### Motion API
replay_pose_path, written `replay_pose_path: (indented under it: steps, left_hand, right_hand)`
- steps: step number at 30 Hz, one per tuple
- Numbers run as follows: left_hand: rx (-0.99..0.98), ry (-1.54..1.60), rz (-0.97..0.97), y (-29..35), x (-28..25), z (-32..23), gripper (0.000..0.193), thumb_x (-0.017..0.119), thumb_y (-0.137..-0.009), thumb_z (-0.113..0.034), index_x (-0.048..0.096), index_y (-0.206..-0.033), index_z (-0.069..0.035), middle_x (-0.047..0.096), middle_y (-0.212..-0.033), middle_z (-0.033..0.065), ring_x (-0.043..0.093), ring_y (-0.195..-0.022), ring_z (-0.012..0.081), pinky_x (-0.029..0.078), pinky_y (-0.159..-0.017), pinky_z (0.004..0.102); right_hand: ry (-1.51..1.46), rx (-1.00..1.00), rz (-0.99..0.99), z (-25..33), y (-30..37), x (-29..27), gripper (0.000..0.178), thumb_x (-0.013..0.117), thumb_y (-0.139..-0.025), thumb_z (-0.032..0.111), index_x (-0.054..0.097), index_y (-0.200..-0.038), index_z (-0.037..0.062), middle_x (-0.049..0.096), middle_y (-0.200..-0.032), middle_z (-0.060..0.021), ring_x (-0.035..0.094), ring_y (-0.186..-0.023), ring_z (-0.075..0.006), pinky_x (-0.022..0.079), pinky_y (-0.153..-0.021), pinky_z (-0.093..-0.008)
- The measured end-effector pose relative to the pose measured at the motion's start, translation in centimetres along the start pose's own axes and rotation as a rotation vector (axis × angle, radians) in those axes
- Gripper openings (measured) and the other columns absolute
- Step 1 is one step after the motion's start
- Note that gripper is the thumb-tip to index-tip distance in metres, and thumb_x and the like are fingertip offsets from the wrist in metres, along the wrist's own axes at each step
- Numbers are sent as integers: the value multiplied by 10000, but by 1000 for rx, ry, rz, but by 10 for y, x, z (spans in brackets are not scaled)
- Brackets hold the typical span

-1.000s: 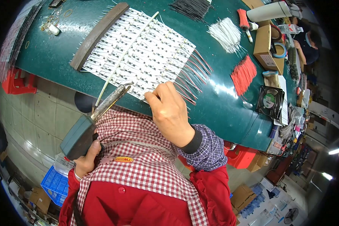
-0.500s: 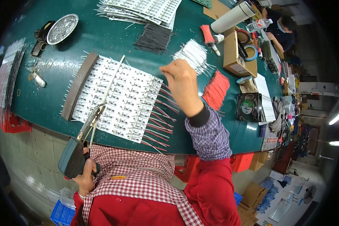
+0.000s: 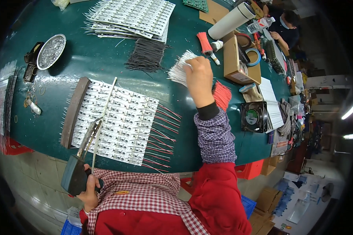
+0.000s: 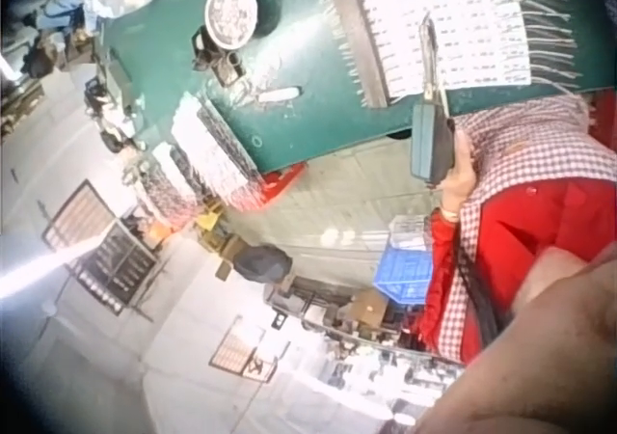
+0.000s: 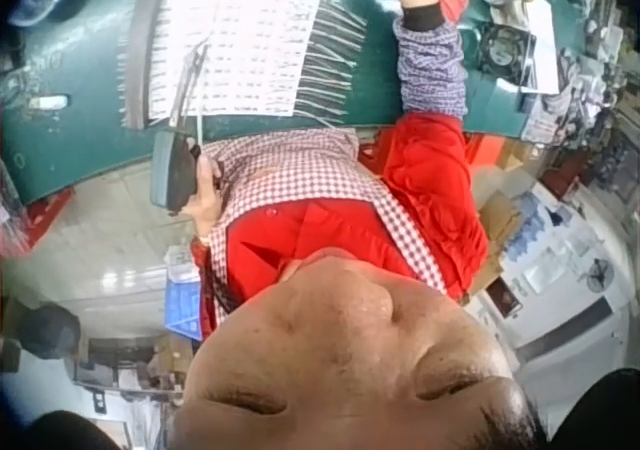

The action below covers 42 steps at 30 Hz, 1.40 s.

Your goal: The person solders wires onto a circuit board panel using a soldering tool, grabbing wires from bundles on the table and attaching them onto the board terminals by hand.

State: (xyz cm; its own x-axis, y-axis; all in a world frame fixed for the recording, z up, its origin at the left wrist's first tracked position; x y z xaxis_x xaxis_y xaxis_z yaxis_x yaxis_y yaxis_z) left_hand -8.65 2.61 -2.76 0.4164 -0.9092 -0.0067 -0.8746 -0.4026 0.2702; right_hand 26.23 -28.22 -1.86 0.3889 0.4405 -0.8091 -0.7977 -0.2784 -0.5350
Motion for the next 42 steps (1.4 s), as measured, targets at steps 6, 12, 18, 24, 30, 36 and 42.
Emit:
replay_pose_path:
  steps: [6, 12, 18, 24, 30, 36, 42]
  left_hand:
    - [61, 11, 6, -13, 9, -11, 388, 586, -957, -13, 512, -1329, 71, 610, -1238, 171, 535, -634, 109, 444, -541, 271]
    - [357, -245, -369, -10, -58, -27, 372, 569, -945, 21, 545, -1310, 90, 639, -886, 72, 455, -563, 68, 363, -504, 210]
    - [560, -445, -659, -8, -116, -118, 375, 576, -967, -69, 556, -1264, 159, 403, -618, 0, 340, -522, 69, 305, -565, 193]
    - [379, -131, -461, -18, -67, -70, 394, 585, -933, -106, 512, -1213, 162, 576, -779, 140, 400, -472, 128, 453, -606, 218]
    - [179, 73, -292, -24, 8, -57, 442, 606, -888, -63, 521, -1288, 104, 640, -1139, 198, 476, -504, 102, 379, -484, 222]
    - [83, 52, -130, -27, 27, -64, 471, 599, -890, -36, 491, -1332, 87, 634, -1172, 207, 506, -520, 115, 405, -468, 249]
    - [92, 25, 101, -32, 33, -57, 476, 610, -874, 63, 495, -1335, 80, 626, -1191, 212, 544, -560, 124, 445, -479, 264]
  right_hand:
    - [-12, 90, 74, -19, 5, 3, 73, 751, -781, 84, 733, -809, 19, 679, -906, -126, 635, -911, -322, 505, -817, -416]
    - [-40, 71, 110, -16, -1, 5, 68, 712, -797, 32, 679, -853, 11, 651, -861, -139, 631, -900, -339, 503, -797, -428]
    - [-21, -6, 46, -19, 3, 4, 82, 686, -812, -12, 672, -890, 10, 630, -901, -156, 621, -906, -347, 502, -785, -433]
    - [-29, -28, 62, -14, 1, 0, 123, 663, -834, -10, 697, -950, 14, 625, -914, -143, 621, -918, -337, 506, -795, -423]
    - [69, -143, 136, 5, -5, -26, 133, 643, -843, -10, 700, -960, 13, 635, -938, -119, 640, -894, -324, 513, -766, -400]
    - [341, -466, 294, 59, -13, -31, 50, 648, -703, 47, 663, -749, 56, 591, -801, -65, 609, -816, -244, 534, -666, -352]
    - [438, -612, 416, 73, -3, 0, 55, 679, -664, 84, 652, -706, 61, 582, -778, -63, 596, -796, -222, 514, -627, -306]
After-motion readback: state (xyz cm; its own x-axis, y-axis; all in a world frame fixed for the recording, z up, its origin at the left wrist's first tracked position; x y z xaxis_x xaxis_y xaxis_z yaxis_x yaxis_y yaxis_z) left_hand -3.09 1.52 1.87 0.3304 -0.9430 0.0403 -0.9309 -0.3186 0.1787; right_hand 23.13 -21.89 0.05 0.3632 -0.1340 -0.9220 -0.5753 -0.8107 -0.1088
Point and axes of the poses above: each hand's wrist, its own y-axis away from the middle knuckle, its own x-axis out of the palm, z = x × y, the point moved 2 cm from there along -y, towards the middle knuckle
